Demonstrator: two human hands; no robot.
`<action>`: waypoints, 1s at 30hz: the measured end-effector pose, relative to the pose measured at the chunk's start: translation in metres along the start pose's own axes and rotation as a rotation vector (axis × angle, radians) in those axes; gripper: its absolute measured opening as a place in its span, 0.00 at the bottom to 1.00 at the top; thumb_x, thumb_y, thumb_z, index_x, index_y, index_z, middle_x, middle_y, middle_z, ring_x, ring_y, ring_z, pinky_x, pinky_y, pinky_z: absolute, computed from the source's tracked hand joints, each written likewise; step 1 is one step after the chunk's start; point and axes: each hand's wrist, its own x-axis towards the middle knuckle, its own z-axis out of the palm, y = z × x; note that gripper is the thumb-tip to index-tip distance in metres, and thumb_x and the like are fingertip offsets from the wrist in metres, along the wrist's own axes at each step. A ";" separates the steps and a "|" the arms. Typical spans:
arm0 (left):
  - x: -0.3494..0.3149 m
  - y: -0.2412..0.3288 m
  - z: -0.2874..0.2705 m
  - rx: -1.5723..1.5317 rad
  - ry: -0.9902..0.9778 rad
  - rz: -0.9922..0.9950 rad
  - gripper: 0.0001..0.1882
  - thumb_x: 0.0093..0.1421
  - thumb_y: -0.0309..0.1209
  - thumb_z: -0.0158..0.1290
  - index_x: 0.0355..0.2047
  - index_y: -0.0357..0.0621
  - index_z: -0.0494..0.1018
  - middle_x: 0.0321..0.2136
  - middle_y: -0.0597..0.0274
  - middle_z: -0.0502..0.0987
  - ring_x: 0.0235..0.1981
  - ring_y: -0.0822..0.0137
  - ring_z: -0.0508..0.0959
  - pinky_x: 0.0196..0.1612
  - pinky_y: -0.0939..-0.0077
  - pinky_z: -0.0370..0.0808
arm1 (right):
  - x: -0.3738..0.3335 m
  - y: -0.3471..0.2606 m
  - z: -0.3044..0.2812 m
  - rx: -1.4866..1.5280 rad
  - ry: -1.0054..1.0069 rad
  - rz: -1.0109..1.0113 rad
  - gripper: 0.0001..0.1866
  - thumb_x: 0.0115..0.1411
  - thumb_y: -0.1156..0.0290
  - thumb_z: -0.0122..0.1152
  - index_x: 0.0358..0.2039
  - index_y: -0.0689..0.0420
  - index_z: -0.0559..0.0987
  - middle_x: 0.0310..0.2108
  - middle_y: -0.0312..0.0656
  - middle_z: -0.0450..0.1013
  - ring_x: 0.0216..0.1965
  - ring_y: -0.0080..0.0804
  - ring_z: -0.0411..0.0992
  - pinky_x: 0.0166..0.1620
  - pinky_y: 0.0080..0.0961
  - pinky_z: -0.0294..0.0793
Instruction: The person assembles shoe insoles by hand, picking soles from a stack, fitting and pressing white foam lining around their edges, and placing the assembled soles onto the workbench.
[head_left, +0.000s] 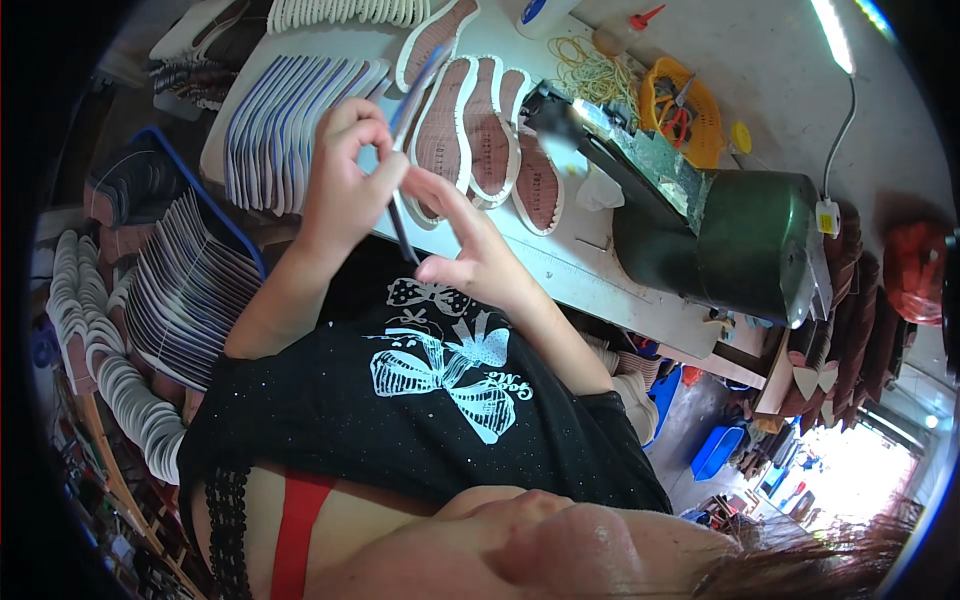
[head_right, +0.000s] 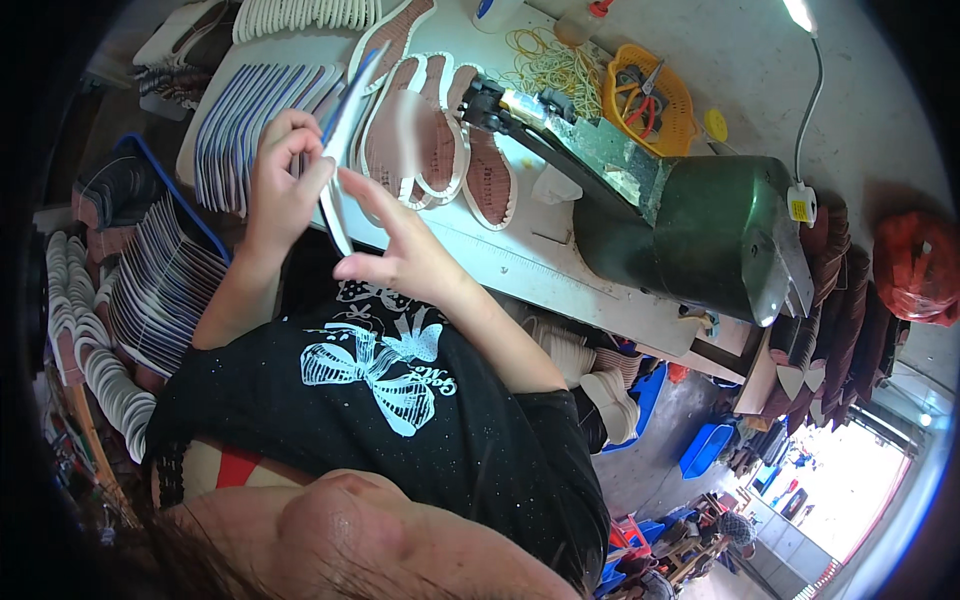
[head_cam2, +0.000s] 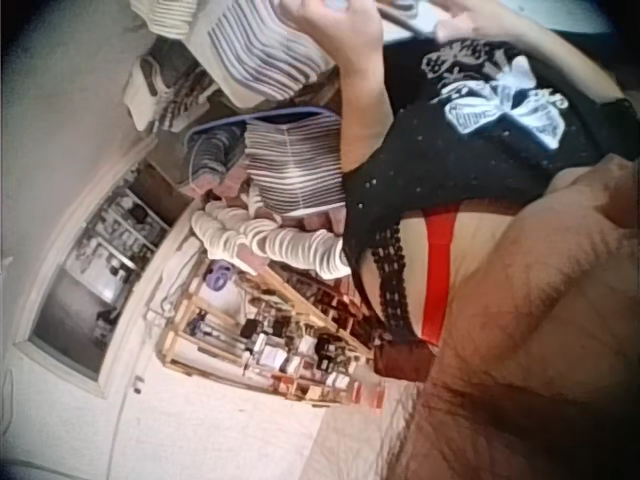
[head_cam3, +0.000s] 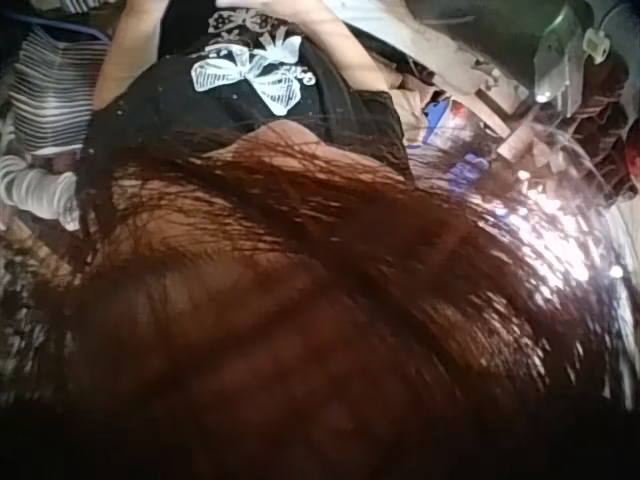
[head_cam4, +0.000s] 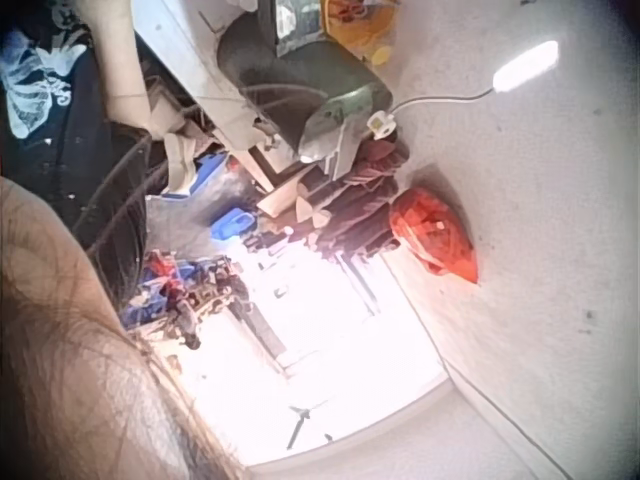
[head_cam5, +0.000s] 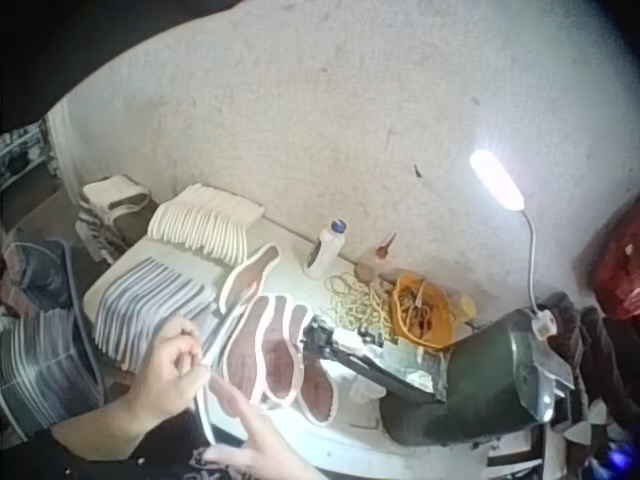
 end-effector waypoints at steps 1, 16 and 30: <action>-0.003 0.005 0.007 -0.087 0.003 -0.004 0.07 0.42 0.22 0.52 0.16 0.37 0.64 0.30 0.55 0.69 0.34 0.60 0.69 0.42 0.71 0.64 | 0.005 -0.005 0.005 -0.058 0.002 -0.020 0.42 0.49 0.64 0.67 0.60 0.62 0.57 0.54 0.54 0.63 0.57 0.44 0.62 0.59 0.34 0.59; 0.015 0.000 0.021 -1.054 -0.189 -0.629 0.31 0.57 0.39 0.57 0.53 0.31 0.61 0.46 0.57 0.71 0.47 0.70 0.70 0.52 0.77 0.65 | -0.038 -0.024 -0.024 0.000 0.180 0.131 0.24 0.51 0.84 0.57 0.52 0.65 0.71 0.39 0.40 0.75 0.39 0.21 0.72 0.44 0.21 0.72; -0.008 0.031 0.056 -1.234 -0.538 -0.706 0.17 0.56 0.35 0.57 0.40 0.33 0.72 0.31 0.62 0.77 0.30 0.78 0.76 0.37 0.86 0.72 | -0.016 0.014 -0.031 0.816 0.228 0.094 0.22 0.52 0.63 0.67 0.41 0.65 0.74 0.33 0.41 0.75 0.37 0.28 0.73 0.41 0.25 0.73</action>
